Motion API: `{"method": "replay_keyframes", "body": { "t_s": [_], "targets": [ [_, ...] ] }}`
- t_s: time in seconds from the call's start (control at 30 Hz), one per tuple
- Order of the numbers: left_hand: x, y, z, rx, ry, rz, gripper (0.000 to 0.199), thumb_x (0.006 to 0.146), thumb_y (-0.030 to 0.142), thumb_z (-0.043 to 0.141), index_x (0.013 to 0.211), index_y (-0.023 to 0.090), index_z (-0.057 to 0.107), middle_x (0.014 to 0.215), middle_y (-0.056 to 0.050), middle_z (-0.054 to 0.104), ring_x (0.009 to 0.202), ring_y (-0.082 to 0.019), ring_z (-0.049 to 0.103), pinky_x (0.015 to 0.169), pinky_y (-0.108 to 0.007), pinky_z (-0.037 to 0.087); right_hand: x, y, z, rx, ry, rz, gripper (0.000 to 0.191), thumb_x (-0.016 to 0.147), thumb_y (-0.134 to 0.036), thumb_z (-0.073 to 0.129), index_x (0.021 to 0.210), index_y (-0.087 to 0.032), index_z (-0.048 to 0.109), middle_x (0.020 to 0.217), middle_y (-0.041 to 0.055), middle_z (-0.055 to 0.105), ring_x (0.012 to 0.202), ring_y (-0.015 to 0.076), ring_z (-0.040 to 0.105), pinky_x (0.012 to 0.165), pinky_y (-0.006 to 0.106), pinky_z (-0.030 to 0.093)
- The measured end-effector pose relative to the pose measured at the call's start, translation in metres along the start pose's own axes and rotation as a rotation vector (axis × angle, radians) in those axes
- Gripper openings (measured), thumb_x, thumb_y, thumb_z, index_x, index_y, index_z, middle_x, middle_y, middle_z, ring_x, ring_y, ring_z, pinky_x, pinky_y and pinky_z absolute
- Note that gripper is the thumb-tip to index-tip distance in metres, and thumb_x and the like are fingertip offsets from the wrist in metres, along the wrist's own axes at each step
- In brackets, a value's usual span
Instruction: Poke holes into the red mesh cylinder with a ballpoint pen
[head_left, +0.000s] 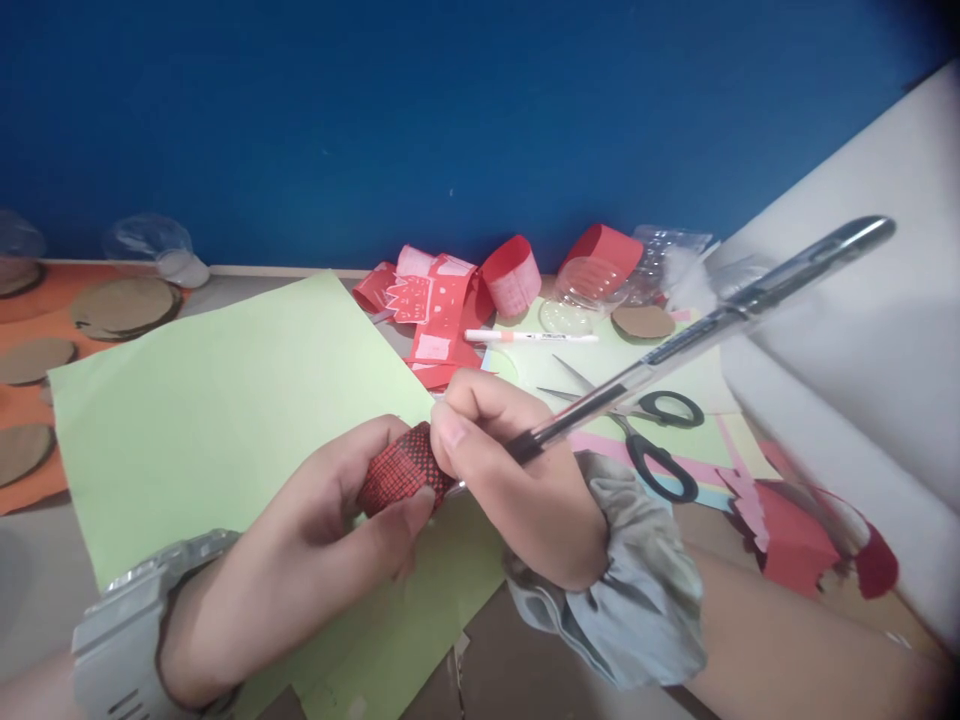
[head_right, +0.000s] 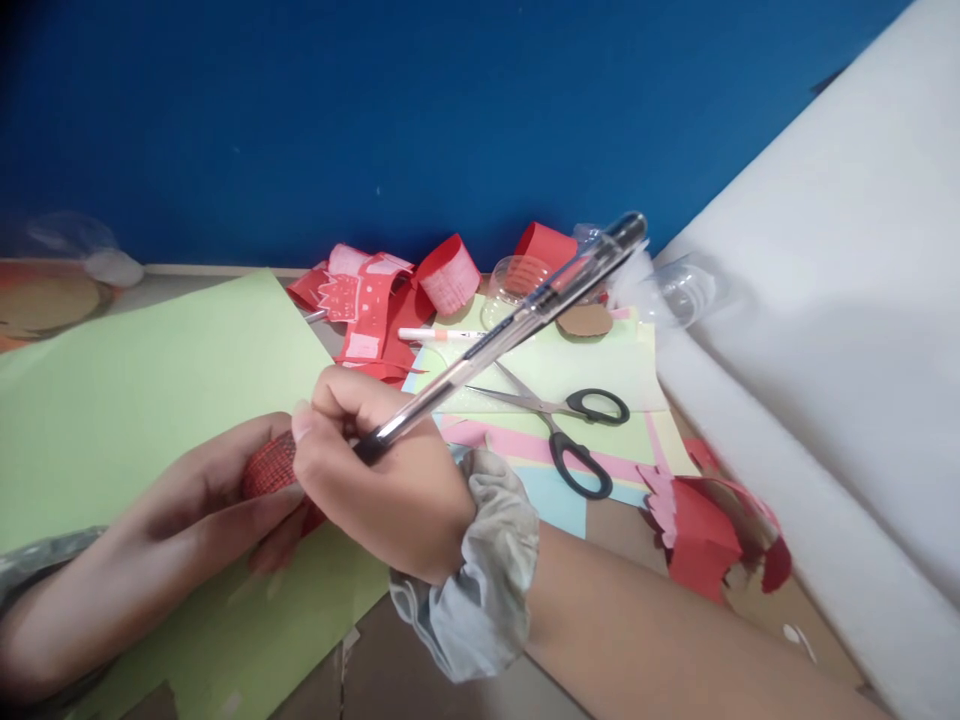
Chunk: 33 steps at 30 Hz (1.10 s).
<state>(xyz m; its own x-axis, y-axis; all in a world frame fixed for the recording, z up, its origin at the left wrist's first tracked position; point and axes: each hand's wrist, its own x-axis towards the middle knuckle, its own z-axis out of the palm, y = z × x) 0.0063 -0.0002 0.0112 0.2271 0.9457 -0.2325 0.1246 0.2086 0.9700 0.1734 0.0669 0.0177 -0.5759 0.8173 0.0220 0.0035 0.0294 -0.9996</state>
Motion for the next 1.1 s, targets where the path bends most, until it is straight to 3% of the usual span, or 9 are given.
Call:
{"method": "replay_keyframes", "body": {
  "t_s": [0.63, 0.8, 1.1],
  "targets": [
    [0.0011, 0.0020, 0.0007, 0.005, -0.016, -0.008, 0.018, 0.097, 0.023, 0.056, 0.079, 0.022, 0.053, 0.066, 0.006, 0.056, 0.061, -0.012, 0.051, 0.058, -0.021, 0.045, 0.0012, 0.0028, -0.0005, 0.031, -0.019, -0.035, 0.032, 0.099, -0.023, 0.050, 0.069, -0.023, 0.038, 0.064, -0.0056, 0.035, 0.059, 0.0112, 0.033, 0.054, 0.026, 0.029],
    [0.0011, -0.0008, 0.0001, -0.030, -0.003, -0.010, 0.028, 0.102, 0.034, 0.055, 0.077, 0.022, 0.051, 0.066, 0.005, 0.056, 0.059, -0.012, 0.049, 0.055, -0.021, 0.042, 0.0022, 0.0033, -0.0003, 0.014, -0.001, -0.068, 0.033, 0.098, -0.021, 0.050, 0.067, -0.023, 0.036, 0.063, -0.0049, 0.035, 0.060, 0.0113, 0.035, 0.054, 0.026, 0.031],
    [-0.0024, -0.0047, -0.0006, -0.051, -0.012, -0.006, 0.028, 0.103, 0.035, 0.055, 0.078, 0.022, 0.051, 0.066, 0.005, 0.055, 0.059, -0.012, 0.048, 0.055, -0.021, 0.041, 0.0033, 0.0001, 0.0012, 0.018, 0.009, -0.058, 0.033, 0.095, -0.020, 0.050, 0.065, -0.023, 0.035, 0.061, -0.0054, 0.034, 0.058, 0.0107, 0.035, 0.053, 0.026, 0.030]
  ]
}}
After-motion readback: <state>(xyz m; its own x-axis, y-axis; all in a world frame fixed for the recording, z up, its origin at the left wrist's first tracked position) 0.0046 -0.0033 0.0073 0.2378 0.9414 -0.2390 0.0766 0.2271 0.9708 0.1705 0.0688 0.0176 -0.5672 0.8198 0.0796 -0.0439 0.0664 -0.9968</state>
